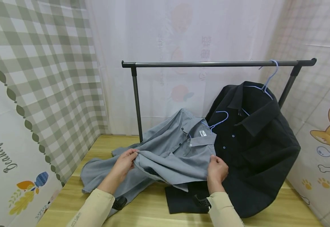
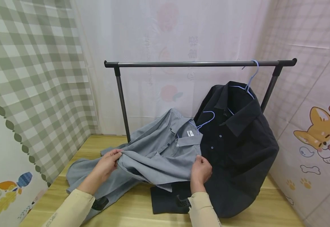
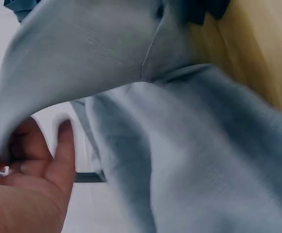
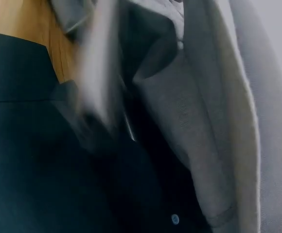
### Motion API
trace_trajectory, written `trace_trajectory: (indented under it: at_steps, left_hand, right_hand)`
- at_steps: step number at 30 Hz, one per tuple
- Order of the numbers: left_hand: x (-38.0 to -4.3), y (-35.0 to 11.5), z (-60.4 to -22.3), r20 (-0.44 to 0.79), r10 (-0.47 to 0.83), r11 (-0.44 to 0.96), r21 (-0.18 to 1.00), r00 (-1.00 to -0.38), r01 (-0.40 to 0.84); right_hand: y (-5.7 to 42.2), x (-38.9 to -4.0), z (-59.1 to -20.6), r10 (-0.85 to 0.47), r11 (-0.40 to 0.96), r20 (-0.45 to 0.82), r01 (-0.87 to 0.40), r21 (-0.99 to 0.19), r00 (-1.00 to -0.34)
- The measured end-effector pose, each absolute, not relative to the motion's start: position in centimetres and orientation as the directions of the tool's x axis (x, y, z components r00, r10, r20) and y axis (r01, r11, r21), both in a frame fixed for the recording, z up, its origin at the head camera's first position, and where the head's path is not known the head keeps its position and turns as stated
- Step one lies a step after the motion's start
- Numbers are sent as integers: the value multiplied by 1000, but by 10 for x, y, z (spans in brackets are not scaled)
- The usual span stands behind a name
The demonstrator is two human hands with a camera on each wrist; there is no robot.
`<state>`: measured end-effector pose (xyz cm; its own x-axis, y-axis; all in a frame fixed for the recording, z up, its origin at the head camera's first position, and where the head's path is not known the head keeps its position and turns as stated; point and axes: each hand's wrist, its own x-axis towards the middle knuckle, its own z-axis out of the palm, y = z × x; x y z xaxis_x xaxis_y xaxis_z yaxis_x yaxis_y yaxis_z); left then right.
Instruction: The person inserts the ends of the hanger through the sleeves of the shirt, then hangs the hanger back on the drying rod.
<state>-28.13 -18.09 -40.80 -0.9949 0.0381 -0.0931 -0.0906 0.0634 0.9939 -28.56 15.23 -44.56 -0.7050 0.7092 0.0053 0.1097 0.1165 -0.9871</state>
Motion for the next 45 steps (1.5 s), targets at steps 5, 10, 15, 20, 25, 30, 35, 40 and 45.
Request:
trace_trajectory:
  at_steps: [5,10,15,20,25,30,35,40,45]
  left_hand:
    - [-287,-197,-396,-69,179,220,975,-981,-29]
    - [-293,-211,-394,43,210,486,862,-977,142]
    - [-288,-217,-410,95,175,668,720,-980,189]
    - [-272,-225,-431,43,108,729,676,-993,108]
    - [-246,-240,-446,-76,38,822,570,-996,-12]
    - [-221,-255,-461,-241,144,836,549,-960,-12]
    - [-212,-266,-477,-199,353,723,678,-914,131]
    - [-213,-275,-473,-118,313,557,827,-942,81]
    - [-219,-290,-456,-23,132,587,807,-991,59]
  right_hand:
    - [153,-285,-447,708,138,19,111,-984,-706]
    - [154,-284,-447,699,132,16,107,-985,-715]
    - [154,-283,-447,690,143,9,125,-982,-723]
    - [153,-283,-447,682,151,7,132,-980,-731]
    - [152,-283,-446,679,150,5,132,-980,-734]
    - [151,-282,-445,680,154,15,123,-980,-733]
    - [151,-282,-445,682,150,18,116,-982,-731]
    - [151,-282,-446,685,155,19,119,-981,-729]
    - [152,-281,-446,692,172,35,117,-978,-721]
